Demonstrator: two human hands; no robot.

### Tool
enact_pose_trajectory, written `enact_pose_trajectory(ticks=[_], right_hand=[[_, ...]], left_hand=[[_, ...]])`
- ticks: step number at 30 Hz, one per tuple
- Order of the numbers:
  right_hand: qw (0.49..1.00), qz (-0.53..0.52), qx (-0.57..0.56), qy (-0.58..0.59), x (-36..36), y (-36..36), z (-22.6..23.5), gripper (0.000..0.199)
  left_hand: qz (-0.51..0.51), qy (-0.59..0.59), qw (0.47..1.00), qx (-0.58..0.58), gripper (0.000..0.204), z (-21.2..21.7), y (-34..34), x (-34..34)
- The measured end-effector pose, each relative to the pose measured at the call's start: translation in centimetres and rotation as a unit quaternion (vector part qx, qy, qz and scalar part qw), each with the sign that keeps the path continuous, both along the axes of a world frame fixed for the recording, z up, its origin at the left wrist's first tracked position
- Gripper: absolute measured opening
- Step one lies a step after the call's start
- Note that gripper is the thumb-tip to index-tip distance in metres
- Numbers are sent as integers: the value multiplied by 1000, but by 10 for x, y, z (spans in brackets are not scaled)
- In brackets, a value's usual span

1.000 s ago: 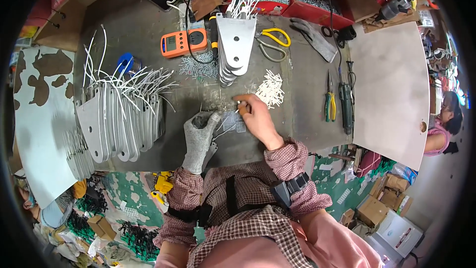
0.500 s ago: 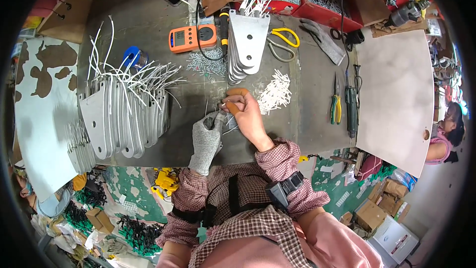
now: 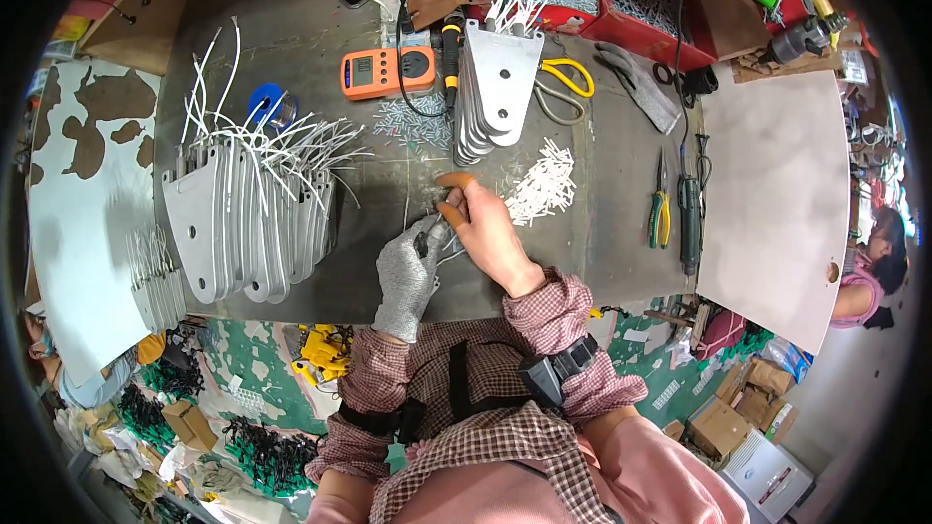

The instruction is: Assembling small connectors and wires onto metal plates at a workbench.

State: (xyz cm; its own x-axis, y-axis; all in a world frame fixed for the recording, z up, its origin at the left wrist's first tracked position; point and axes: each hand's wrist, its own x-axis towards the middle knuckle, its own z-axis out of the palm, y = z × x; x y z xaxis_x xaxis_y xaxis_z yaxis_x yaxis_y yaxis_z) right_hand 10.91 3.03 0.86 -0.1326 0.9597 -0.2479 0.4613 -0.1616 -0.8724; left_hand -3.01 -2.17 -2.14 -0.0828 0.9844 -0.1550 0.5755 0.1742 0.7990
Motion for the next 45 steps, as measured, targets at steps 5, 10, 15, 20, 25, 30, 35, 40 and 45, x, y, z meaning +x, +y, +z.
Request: enact_pose_trajectory(ticks=[5, 10, 15, 20, 25, 30, 35, 40, 45], right_hand=[[1000, -7, -1, -21, 0, -7, -2, 30], [1000, -5, -9, 6, -7, -10, 1, 29], [998, 19, 51, -20, -8, -21, -2, 28], [995, 72, -64, -25, -12, -38, 5, 26], [997, 70, -14, -29, 0, -51, -17, 14], [976, 26, -205, 73, -1, -51, -20, 14], [973, 82, -196, 90, 4, -52, -40, 19], [998, -48, -37, -12, 45, -6, -29, 19], [951, 66, 69, -295, 65, 6, -34, 14]], left_hand=[[30, -86, 994, -60, 36, 5, -3, 1], [18, -82, 996, -2, 39, -11, -13, -4], [12, -60, 997, -51, 48, 13, -11, -3], [-39, 136, 982, 129, 64, -6, -51, -15], [-43, 118, 987, 101, 64, -5, -47, -12], [-26, 57, 995, 74, 71, -2, -49, -14], [-4, 71, 988, 137, 73, -4, -47, -7], [21, 77, 996, 38, 69, -8, -30, -16], [27, -224, 973, -55, 32, -20, 23, -30]])
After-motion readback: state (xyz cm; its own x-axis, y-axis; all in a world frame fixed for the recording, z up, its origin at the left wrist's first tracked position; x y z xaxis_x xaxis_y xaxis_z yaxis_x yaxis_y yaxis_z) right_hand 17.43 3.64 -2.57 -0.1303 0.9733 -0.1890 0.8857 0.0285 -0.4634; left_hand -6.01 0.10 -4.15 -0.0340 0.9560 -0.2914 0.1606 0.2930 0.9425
